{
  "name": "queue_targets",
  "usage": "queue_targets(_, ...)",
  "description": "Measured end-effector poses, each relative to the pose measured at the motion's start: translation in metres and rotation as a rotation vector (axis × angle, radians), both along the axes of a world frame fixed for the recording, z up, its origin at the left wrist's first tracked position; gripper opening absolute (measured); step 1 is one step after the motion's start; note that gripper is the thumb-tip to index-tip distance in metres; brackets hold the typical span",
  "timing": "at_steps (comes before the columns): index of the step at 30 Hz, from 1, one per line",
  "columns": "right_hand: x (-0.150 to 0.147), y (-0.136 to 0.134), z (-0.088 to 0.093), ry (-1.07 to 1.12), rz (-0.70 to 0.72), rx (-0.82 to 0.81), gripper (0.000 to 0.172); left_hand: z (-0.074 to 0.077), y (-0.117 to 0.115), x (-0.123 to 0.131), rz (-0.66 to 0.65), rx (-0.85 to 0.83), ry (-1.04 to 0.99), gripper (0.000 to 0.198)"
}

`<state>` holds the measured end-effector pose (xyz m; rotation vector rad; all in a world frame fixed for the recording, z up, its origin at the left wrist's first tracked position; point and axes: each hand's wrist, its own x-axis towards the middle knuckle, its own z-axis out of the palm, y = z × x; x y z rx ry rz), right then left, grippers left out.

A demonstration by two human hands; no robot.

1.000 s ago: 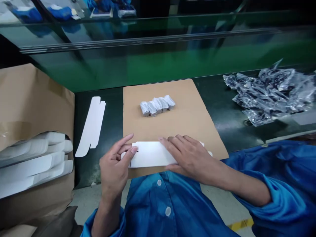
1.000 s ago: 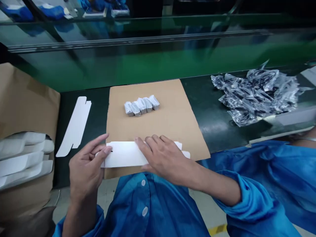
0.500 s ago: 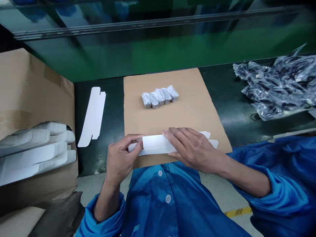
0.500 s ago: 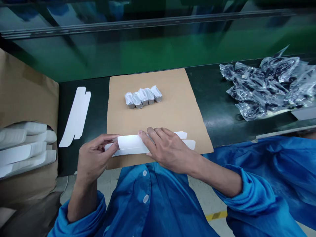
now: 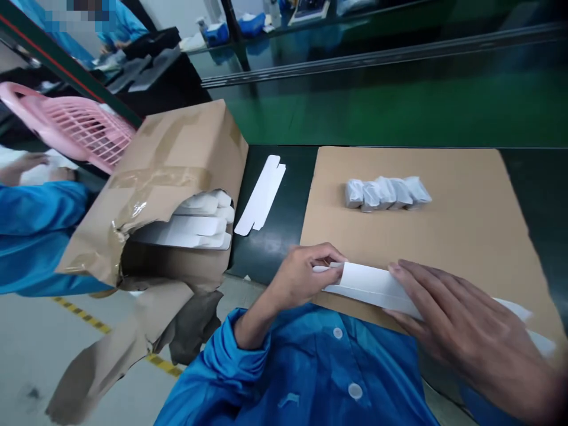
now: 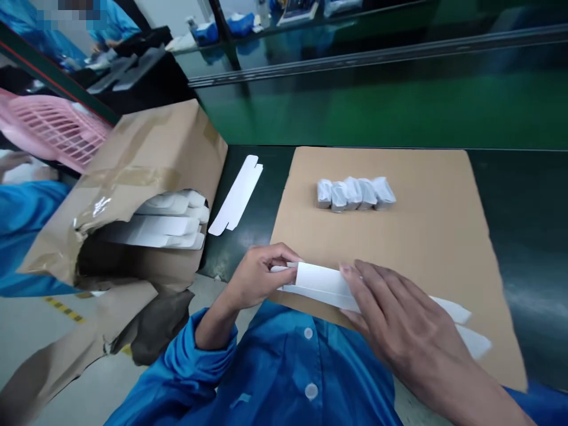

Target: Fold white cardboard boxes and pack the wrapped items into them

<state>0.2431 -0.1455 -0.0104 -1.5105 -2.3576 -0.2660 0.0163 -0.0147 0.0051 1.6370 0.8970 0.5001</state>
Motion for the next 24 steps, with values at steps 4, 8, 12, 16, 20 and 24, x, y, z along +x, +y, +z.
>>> queue_targets(4, -0.005, -0.008, -0.002, -0.034, 0.005, 0.038, 0.065, -0.007, -0.003, 0.003, 0.056, 0.011, -0.010, 0.012)
queue_targets(8, 0.004, -0.008, 0.003, -0.021, 0.038, 0.090, 0.055, -0.002, 0.001, -0.006, 0.003, -0.009, -0.056, 0.014)
queue_targets(12, 0.006, 0.005, 0.008, -0.002, -0.342, 0.140, 0.040, -0.001, -0.008, -0.006, 0.276, 0.084, -0.346, 0.025)
queue_targets(16, -0.028, 0.015, -0.005, 0.091, -0.580, 0.272, 0.040, -0.015, -0.040, 0.023, 0.318, 0.214, -0.517, 0.068)
queue_targets(20, -0.066, 0.007, -0.006, 0.246, -0.275, 0.128, 0.050, -0.023, -0.055, 0.048, 0.475, 0.267, -0.305, 0.101)
queue_targets(24, -0.050, 0.012, 0.023, 0.763, -0.208, -0.137, 0.067, -0.019, -0.042, 0.042, 0.339, 0.254, -0.183, 0.093)
